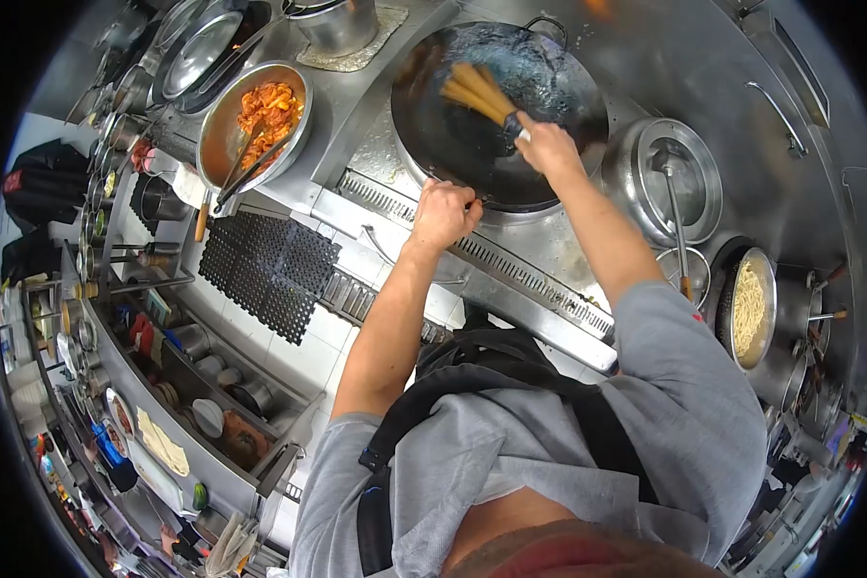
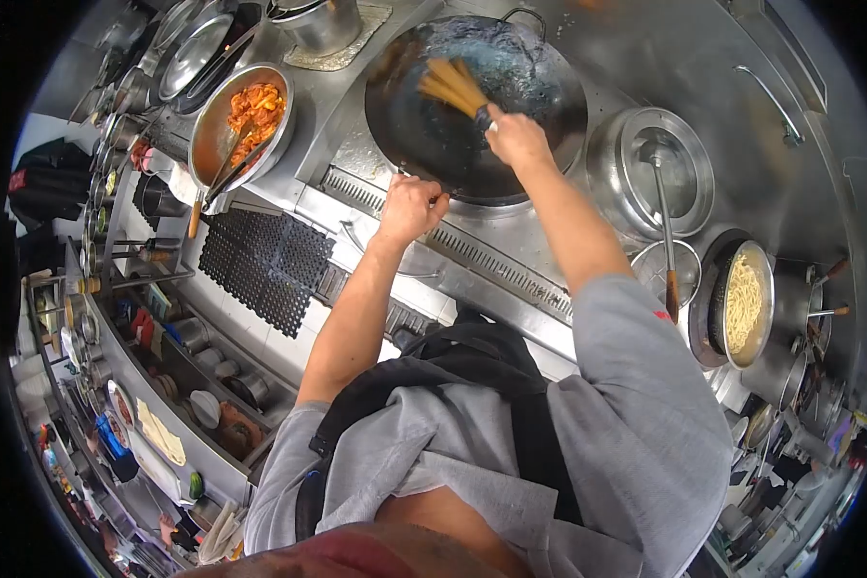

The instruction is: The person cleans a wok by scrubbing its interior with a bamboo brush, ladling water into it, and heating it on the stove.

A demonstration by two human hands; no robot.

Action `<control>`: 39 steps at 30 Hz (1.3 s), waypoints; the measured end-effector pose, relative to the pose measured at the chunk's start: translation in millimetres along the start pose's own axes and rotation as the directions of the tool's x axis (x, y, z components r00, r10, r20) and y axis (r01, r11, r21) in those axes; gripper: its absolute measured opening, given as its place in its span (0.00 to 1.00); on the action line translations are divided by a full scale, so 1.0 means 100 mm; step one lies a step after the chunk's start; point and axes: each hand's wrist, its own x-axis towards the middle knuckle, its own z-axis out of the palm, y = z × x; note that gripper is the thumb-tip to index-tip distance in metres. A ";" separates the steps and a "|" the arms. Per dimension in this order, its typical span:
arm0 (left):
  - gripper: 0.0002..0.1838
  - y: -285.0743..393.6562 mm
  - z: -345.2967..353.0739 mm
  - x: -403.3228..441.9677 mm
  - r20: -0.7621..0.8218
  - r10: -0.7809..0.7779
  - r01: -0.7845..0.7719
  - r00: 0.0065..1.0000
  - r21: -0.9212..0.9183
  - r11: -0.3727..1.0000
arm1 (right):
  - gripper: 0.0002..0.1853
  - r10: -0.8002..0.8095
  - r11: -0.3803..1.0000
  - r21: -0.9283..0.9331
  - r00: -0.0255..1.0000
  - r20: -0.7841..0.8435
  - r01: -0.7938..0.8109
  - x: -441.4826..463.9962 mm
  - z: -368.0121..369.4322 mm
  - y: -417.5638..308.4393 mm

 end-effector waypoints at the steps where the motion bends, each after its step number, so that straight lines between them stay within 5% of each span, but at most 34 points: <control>1: 0.08 0.00 0.00 0.00 -0.009 -0.001 0.001 1.000 0.019 1.000 | 0.30 -0.080 0.996 0.027 0.997 -0.010 0.080 -0.14 -0.02 0.05; 6: 0.08 0.04 -0.02 0.02 0.011 -0.031 0.030 0.999 0.061 0.998 | 0.29 -0.220 0.969 -0.060 0.949 0.224 0.239 -0.35 -0.69 0.88; 8: 0.08 0.02 -0.05 0.04 0.038 -0.051 0.050 0.998 0.034 0.998 | 0.30 -0.043 0.975 -0.209 0.983 0.177 0.080 -0.05 -0.97 1.01; 10: 0.08 0.01 -0.03 0.03 0.031 -0.051 0.050 0.998 0.019 0.999 | 0.25 -0.083 0.974 -0.214 0.996 -0.042 0.072 0.34 -0.86 0.99; 14: 0.08 0.00 -0.01 0.06 0.027 -0.063 0.063 0.998 0.021 0.998 | 0.26 0.074 0.997 0.016 0.996 0.042 -0.075 0.50 -0.30 0.06; 20: 0.09 0.02 0.02 0.06 0.001 -0.070 0.070 0.998 0.069 0.995 | 0.29 -0.247 0.951 0.209 0.967 0.058 0.230 -0.36 -0.37 0.40; 22: 0.10 0.02 0.02 0.07 0.005 -0.065 0.065 0.998 0.053 0.996 | 0.29 -0.242 0.970 0.060 0.935 0.259 0.234 -0.41 -0.72 0.73; 26: 0.11 0.03 -0.03 0.08 -0.002 -0.066 0.066 0.998 0.026 0.997 | 0.23 -0.025 0.986 -0.166 1.000 0.017 0.027 0.27 -0.98 1.10; 28: 0.11 0.01 0.00 0.08 0.018 -0.072 0.071 0.997 0.033 0.997 | 0.28 -0.114 0.986 -0.123 0.993 -0.043 0.108 0.65 -0.79 0.88; 30: 0.11 -0.01 0.03 0.07 0.036 -0.074 0.072 0.997 0.039 0.997 | 0.28 0.025 0.999 -0.025 0.999 0.038 -0.024 0.65 -0.51 0.37; 32: 0.12 -0.01 0.05 0.07 0.034 -0.073 0.071 0.997 0.060 0.996 | 0.28 -0.013 0.992 0.125 1.000 0.025 0.009 0.44 -0.20 0.11; 36: 0.13 -0.03 0.09 0.07 0.036 -0.053 0.049 0.998 0.106 0.993 | 0.30 -0.264 0.915 0.323 0.964 0.031 0.241 -0.21 -0.04 0.07; 37: 0.13 -0.02 0.09 0.07 0.003 -0.047 0.046 0.999 0.099 0.994 | 0.30 -0.253 0.914 0.353 0.960 0.117 0.198 -0.35 -0.18 0.13; 39: 0.14 -0.01 0.09 0.07 -0.019 -0.036 0.038 0.999 0.090 0.995 | 0.28 -0.303 0.930 0.269 0.938 0.171 0.251 -0.44 -0.34 0.50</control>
